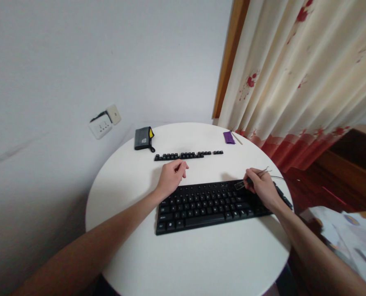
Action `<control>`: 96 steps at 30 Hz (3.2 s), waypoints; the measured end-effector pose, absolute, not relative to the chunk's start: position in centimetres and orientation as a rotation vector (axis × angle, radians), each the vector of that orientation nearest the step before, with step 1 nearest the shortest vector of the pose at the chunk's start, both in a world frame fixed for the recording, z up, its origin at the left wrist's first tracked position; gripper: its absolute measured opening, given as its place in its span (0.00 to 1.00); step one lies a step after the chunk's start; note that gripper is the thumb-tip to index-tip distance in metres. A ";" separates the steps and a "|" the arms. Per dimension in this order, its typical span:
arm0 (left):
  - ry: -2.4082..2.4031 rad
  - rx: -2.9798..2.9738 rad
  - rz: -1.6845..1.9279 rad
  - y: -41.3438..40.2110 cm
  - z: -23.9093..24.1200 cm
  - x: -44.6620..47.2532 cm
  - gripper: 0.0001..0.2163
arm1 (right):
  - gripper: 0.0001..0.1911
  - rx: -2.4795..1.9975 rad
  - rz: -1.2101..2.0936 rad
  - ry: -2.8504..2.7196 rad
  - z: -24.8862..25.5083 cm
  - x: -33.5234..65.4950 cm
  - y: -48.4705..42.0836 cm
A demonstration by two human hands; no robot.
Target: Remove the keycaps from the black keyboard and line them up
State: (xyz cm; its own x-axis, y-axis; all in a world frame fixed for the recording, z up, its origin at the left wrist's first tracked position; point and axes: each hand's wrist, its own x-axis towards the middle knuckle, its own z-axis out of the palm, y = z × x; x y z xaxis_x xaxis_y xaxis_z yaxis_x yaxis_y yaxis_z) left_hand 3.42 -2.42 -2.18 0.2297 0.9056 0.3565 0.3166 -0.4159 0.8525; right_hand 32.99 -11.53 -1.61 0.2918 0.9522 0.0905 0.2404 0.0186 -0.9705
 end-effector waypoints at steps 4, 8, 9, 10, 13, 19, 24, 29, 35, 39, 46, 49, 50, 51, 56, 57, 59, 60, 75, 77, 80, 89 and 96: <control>1.017 1.859 1.141 -2.6 -1.6 3.4 0.13 | 0.18 -1.381 0.792 -1.239 0.2 30.7 -11.3; 0.784 1.796 0.977 -3.1 -0.8 3.5 0.14 | 0.16 -1.228 0.845 -1.385 1.8 27.2 -10.4; 0.715 1.764 0.921 -3.2 -0.6 3.5 0.16 | 0.15 -1.188 0.846 -1.422 2.0 26.3 -10.1; 0.647 1.728 0.868 -3.4 -0.5 3.5 0.18 | 0.15 -1.155 0.844 -1.453 2.1 25.5 -9.9; 0.480 1.599 0.776 -3.6 -0.7 3.4 0.24 | 0.14 -1.065 0.868 -1.492 1.9 23.3 -9.3; 0.486 1.486 0.707 -3.2 -1.3 3.0 0.21 | 0.14 -1.019 0.900 -1.405 -0.1 21.4 -10.1; 0.571 1.578 0.659 -2.9 -1.2 2.8 0.17 | 0.13 -1.040 0.874 -1.421 -0.7 21.5 -11.1; 0.598 1.637 0.636 -2.9 -1.5 3.0 0.15 | 0.12 -1.039 0.763 -1.554 -0.7 21.6 -11.3; 0.558 1.651 0.599 -3.1 -1.3 3.2 0.15 | 0.10 -1.072 0.774 -1.509 -0.9 21.2 -11.1; 0.535 1.602 0.615 -3.1 -1.0 3.1 0.16 | 0.12 -1.139 0.750 -1.403 -0.9 21.3 -10.8; 0.509 1.533 0.650 -3.1 -1.3 3.2 0.13 | 0.11 -1.159 0.788 -1.273 -1.4 21.9 -10.2; 0.543 1.605 0.693 -3.1 -1.4 3.5 0.15 | 0.11 -1.169 0.819 -1.232 -1.5 22.0 -9.9; 0.569 1.639 0.721 -3.1 -1.5 3.6 0.15 | 0.11 -1.174 0.834 -1.223 -1.5 22.1 -9.9; 0.597 1.674 0.752 -3.1 -1.5 3.7 0.14 | 0.11 -1.184 0.842 -1.216 -1.3 22.1 -9.8; 0.617 1.798 0.908 -3.3 -1.2 3.8 0.11 | 0.19 -1.183 0.550 -1.221 -0.4 23.1 -9.5; 0.612 1.803 0.928 -3.3 -1.2 3.7 0.11 | 0.20 -1.145 0.483 -1.223 -0.3 23.4 -9.4; 0.614 1.803 0.953 -3.3 -1.1 3.6 0.12 | 0.21 -1.061 0.439 -1.240 0.0 23.8 -9.2; 0.617 1.805 0.960 -3.3 -1.1 3.6 0.11 | 0.21 -1.038 0.455 -1.270 0.0 23.9 -9.2; 0.752 1.812 1.057 -2.9 -1.5 3.5 0.15 | 0.05 -1.415 0.157 -2.001 0.4 26.4 -5.7; 0.848 1.803 1.161 -2.3 -1.3 3.1 0.14 | 0.06 -1.583 0.149 -1.967 0.2 27.9 -3.1; 0.934 1.744 1.253 -1.7 -1.2 2.6 0.16 | 0.07 -1.862 0.227 -1.930 -0.8 29.4 0.6; 0.949 1.734 1.241 -1.5 -1.3 2.3 0.16 | 0.09 -1.964 0.274 -1.868 -3.7 29.3 3.9; 0.946 1.724 1.277 -1.6 -1.1 2.2 0.16 | 0.12 -2.056 0.250 -1.760 -4.2 29.5 3.7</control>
